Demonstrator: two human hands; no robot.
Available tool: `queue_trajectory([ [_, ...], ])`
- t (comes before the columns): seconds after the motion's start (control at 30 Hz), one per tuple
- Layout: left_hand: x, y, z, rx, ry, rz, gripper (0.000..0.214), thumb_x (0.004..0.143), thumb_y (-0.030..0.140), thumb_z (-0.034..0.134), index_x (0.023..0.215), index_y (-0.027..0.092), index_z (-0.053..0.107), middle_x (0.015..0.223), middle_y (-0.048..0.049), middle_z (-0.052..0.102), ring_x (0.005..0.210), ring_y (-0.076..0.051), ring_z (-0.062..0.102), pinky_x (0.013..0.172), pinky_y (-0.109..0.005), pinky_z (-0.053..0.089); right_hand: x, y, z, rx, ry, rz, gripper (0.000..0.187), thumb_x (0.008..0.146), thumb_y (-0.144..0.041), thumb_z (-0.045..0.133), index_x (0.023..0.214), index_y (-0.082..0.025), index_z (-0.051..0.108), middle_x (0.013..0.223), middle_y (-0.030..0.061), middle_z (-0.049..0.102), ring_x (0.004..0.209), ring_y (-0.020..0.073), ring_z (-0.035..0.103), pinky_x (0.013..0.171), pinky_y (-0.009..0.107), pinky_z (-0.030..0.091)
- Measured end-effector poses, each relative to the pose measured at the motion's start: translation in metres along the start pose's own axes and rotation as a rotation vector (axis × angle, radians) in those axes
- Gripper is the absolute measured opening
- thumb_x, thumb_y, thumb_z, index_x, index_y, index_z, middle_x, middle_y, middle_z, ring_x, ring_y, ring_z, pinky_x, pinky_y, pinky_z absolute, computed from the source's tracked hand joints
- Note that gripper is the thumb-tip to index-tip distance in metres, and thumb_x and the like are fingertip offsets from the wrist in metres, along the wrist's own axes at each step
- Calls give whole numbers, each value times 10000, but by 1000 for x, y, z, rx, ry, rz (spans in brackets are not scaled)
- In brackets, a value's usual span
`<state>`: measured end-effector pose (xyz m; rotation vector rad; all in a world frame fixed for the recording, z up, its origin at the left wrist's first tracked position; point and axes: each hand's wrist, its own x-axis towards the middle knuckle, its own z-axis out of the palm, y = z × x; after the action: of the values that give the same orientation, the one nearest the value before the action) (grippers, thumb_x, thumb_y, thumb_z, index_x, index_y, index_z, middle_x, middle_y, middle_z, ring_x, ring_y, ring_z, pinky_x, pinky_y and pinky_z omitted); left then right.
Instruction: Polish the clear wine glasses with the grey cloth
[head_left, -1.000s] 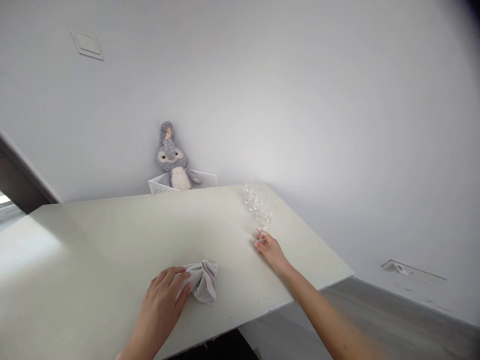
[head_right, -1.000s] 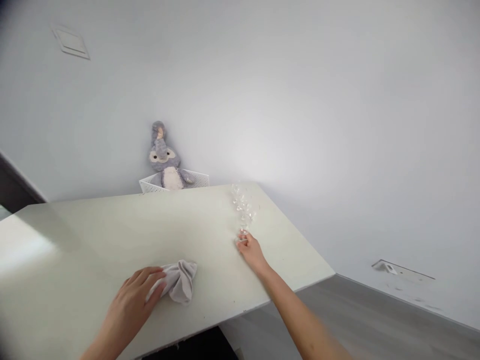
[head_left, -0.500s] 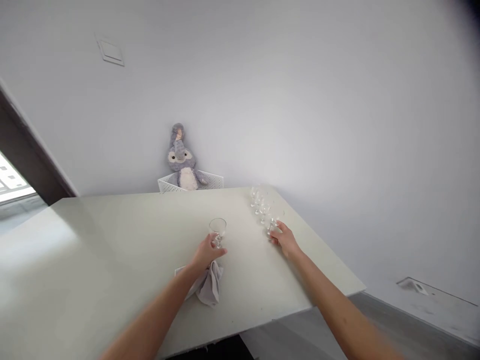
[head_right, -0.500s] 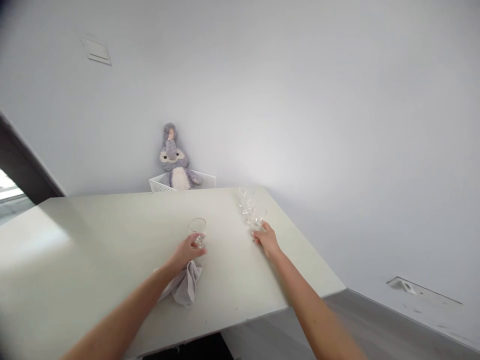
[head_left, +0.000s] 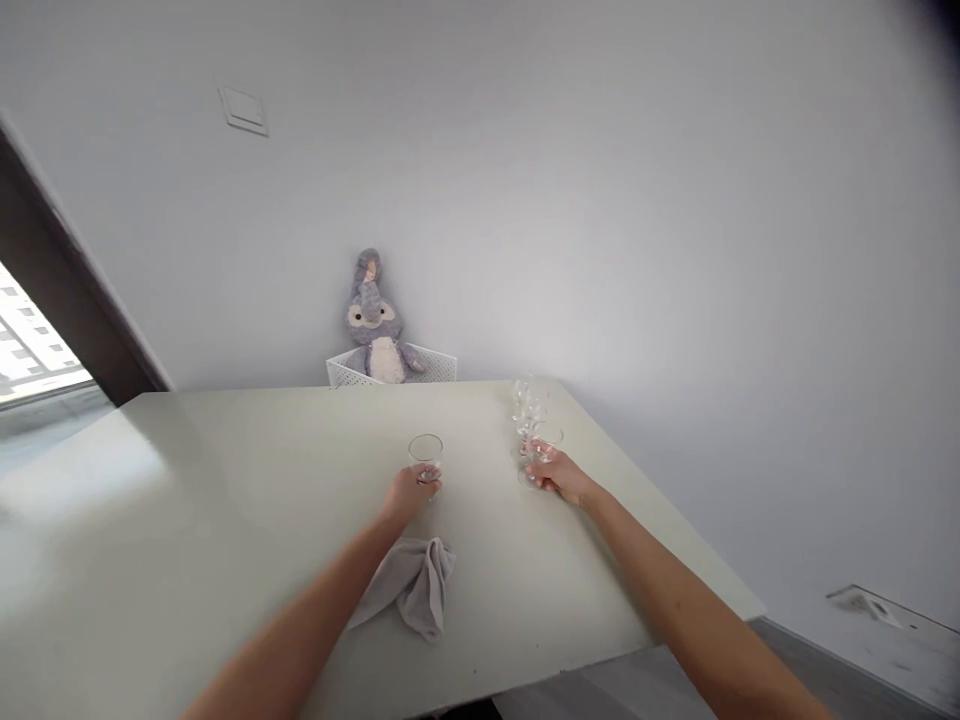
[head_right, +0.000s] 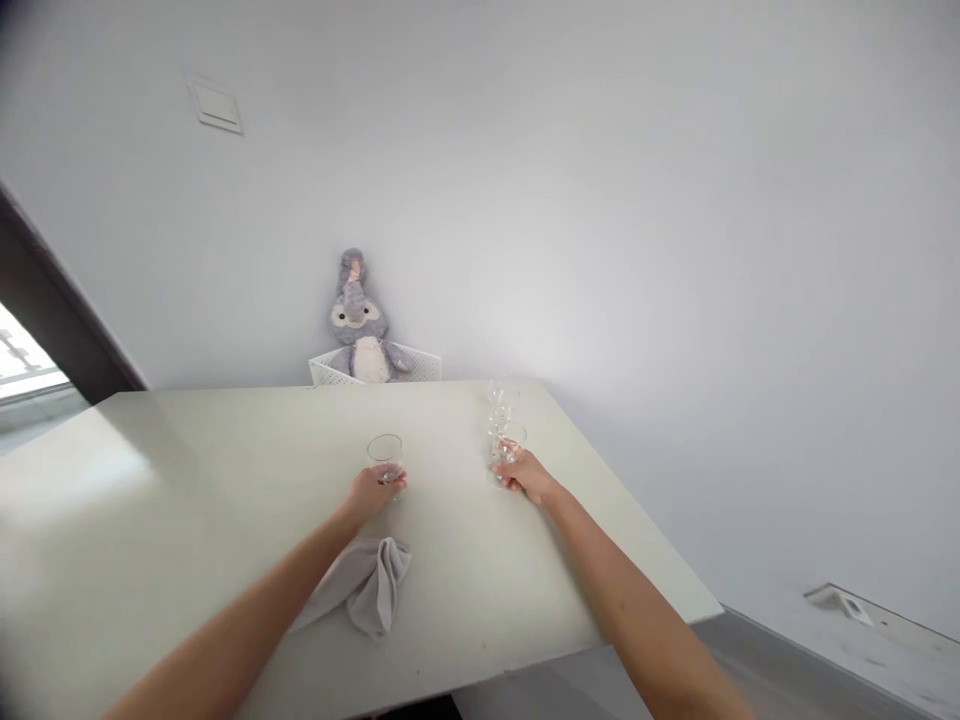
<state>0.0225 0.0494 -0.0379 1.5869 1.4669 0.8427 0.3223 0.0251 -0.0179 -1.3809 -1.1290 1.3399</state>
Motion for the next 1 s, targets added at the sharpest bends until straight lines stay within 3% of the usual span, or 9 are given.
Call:
queue_trajectory([
  [0.2,9,-22,-39,14,126,-51,280,646,265,620,913,189,653,872,-63,684,802,-195,624,700,-280,454,17,-6,56,-79,-135,-12,671,596,-188,691,1209,-198,420,705,-15,596,412,62,475,322,157,274],
  [0.3,7,-29,-62,15,185,-76,272,659,260,614,917,182,649,884,-78,680,817,-194,620,701,-279,450,30,-9,92,-120,-209,-35,683,618,-174,663,1242,-209,385,736,-9,606,404,61,479,323,159,289],
  [0.57,-6,-47,-114,11,331,-143,282,677,255,593,940,163,639,889,-100,674,813,-200,617,716,-292,436,70,-20,196,-185,-335,-49,796,638,-161,642,1331,-236,258,1057,83,595,414,46,497,327,165,313],
  [0.8,-14,-60,-125,6,488,-153,300,725,295,521,984,170,609,891,-83,666,826,-190,607,719,-289,430,102,-24,277,-206,-389,-69,789,634,-170,641,1326,-246,270,1096,83,573,435,44,504,352,166,348],
  [1.0,-17,-56,-122,22,517,-154,281,728,282,505,969,185,611,794,-50,662,709,-167,600,630,-261,419,117,-29,332,-167,-409,-71,794,609,-142,644,1313,-253,294,1053,60,592,483,63,525,374,165,379],
])
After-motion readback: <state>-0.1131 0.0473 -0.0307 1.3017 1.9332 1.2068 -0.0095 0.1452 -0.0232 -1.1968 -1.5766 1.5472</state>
